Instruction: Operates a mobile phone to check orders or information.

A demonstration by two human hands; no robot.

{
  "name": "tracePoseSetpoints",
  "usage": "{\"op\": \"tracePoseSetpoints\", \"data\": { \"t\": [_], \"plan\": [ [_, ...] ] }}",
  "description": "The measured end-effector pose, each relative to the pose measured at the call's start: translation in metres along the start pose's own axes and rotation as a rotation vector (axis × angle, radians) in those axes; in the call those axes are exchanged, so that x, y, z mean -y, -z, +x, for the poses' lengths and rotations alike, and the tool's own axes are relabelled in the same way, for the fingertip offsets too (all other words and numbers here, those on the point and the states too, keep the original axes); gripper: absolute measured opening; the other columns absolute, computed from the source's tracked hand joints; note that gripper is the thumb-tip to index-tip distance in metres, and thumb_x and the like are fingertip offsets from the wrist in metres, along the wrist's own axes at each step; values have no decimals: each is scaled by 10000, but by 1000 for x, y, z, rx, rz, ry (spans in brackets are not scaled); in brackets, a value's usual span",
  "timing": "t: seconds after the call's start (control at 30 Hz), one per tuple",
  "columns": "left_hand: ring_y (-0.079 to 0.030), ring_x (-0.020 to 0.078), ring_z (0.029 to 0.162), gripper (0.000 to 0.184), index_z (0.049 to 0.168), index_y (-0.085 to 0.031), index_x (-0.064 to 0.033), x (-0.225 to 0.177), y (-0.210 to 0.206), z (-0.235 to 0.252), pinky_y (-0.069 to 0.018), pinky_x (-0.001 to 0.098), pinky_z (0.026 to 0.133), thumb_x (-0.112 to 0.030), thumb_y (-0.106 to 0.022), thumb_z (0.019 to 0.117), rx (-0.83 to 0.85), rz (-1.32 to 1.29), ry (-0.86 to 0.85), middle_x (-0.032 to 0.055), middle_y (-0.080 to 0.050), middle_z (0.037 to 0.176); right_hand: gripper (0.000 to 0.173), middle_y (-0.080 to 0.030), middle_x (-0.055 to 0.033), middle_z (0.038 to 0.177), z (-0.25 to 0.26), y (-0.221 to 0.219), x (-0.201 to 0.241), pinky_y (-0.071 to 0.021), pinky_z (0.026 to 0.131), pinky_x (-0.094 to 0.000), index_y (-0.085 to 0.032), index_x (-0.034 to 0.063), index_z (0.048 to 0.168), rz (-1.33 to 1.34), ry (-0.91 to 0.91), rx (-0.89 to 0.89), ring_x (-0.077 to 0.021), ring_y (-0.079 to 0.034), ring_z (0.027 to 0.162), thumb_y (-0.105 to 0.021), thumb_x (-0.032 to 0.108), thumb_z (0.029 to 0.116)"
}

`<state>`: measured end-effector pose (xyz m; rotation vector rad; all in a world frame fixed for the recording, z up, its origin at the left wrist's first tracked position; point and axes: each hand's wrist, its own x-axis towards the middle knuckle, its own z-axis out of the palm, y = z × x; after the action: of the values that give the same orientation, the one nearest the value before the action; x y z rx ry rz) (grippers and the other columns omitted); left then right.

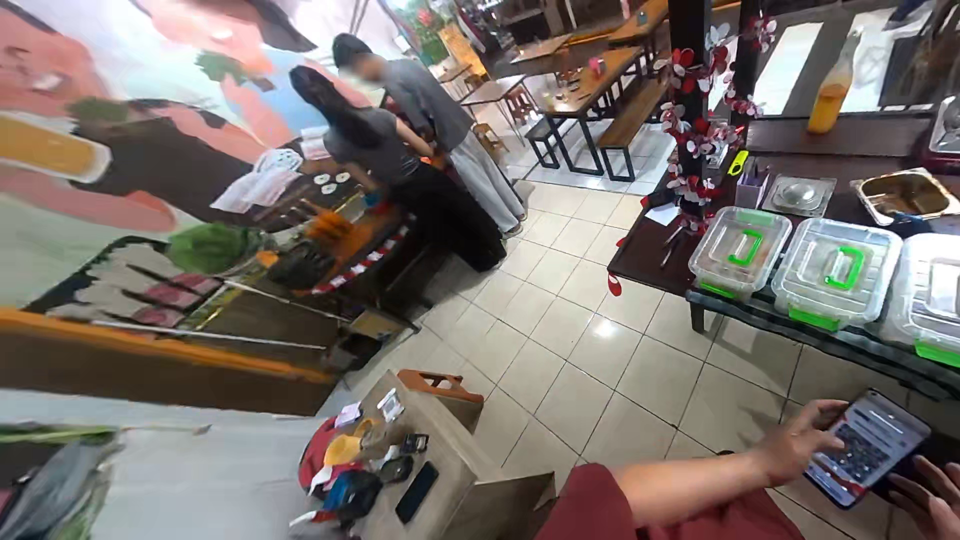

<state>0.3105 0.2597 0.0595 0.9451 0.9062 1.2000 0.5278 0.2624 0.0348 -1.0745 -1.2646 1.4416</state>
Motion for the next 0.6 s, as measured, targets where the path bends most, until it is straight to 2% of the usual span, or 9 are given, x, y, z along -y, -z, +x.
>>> {"op": "tracePoseSetpoints", "data": {
  "t": [0.17,0.3,0.37,0.4,0.43,0.47,0.6],
  "plan": [
    [-640,266,1152,605,1548,-298,18,12,-29,-14,-537,470,988,-109,-430,971,-225,24,-66,250,-568,1365,597,-493,-137,1520,20,38,-6,-565,974,-384,-320,15,1558,-114,84,166,-202,-634,1205,-495,276,1049],
    [-647,226,1145,604,1527,-299,53,18,-66,-20,-550,424,988,-102,-444,961,-385,52,-102,229,-581,1350,588,-464,-156,1546,27,72,11,-503,1077,-373,-434,22,1517,-269,193,295,-225,-523,1358,-543,348,1039],
    [-648,224,1140,578,1537,-360,-43,30,-83,-22,-546,432,985,-147,-452,977,-445,87,-69,179,-607,1345,552,-435,-173,1573,25,89,21,-451,1138,-437,-518,46,1478,-445,289,333,-279,-437,1442,-542,378,1038],
    [-656,229,1129,573,1551,-368,-120,39,-92,-23,-554,446,967,-184,-460,989,-452,90,-59,147,-621,1348,529,-427,-159,1584,22,97,24,-380,1183,-491,-552,77,1464,-522,318,344,-305,-391,1469,-543,390,1038],
    [-658,243,1128,568,1562,-357,-181,46,-101,-23,-563,466,948,-209,-456,1004,-444,76,-64,124,-617,1365,505,-405,-119,1605,20,105,26,-296,1217,-543,-569,126,1460,-580,347,360,-311,-339,1494,-532,406,1041],
    [-663,259,1133,570,1573,-333,-216,49,-109,-21,-574,484,933,-215,-443,1014,-436,66,-81,117,-611,1380,473,-399,-76,1616,21,111,28,-254,1231,-565,-596,174,1443,-614,389,364,-299,-317,1507,-526,415,1042],
    [-669,267,1121,576,1578,-298,-256,60,-139,-20,-591,480,890,-182,-412,1018,-438,45,-141,119,-590,1396,361,-418,-52,1601,15,127,32,-243,1222,-576,-688,230,1346,-644,536,394,-300,-296,1508,-547,356,1038]
  ]
}}
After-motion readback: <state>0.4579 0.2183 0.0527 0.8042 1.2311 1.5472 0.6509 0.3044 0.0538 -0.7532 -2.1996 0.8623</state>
